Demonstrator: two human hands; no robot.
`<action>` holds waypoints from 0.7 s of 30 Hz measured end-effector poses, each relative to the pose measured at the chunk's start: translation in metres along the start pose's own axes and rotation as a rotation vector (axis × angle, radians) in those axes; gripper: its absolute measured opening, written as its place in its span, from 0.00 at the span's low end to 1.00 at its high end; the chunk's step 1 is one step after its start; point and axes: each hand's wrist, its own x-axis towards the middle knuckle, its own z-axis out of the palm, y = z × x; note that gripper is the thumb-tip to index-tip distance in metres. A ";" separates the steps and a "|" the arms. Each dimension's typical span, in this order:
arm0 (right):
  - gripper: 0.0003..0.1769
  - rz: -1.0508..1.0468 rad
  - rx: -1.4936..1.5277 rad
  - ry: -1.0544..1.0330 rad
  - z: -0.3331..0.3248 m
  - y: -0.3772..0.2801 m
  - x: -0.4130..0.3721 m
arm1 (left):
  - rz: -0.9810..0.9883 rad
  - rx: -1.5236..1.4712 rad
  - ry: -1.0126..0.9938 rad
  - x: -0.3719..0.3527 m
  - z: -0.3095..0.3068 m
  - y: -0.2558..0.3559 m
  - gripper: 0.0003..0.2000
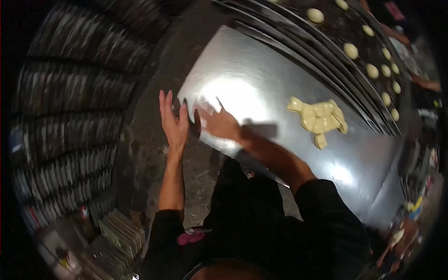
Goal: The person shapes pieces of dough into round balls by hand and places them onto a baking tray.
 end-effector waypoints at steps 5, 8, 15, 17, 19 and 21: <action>0.34 0.438 0.346 -0.180 -0.093 -0.001 -0.190 | 0.277 0.238 -0.271 0.003 0.090 0.004 0.26; 0.37 1.050 0.384 -0.516 -0.153 0.000 -0.304 | 0.298 -0.038 -0.383 -0.035 0.102 0.030 0.20; 0.27 1.532 0.278 0.067 -0.169 0.088 -0.355 | 0.582 -0.099 -0.423 -0.023 0.205 0.132 0.22; 0.23 1.302 0.215 0.067 -0.118 0.111 -0.332 | 0.588 -0.138 -0.453 -0.014 0.234 0.130 0.21; 0.17 1.218 0.397 0.092 -0.142 0.099 -0.297 | 0.643 0.019 -0.852 -0.016 0.237 0.134 0.16; 0.16 1.304 0.674 0.077 -0.174 0.085 -0.313 | 0.389 -0.058 -0.883 -0.045 0.201 0.135 0.14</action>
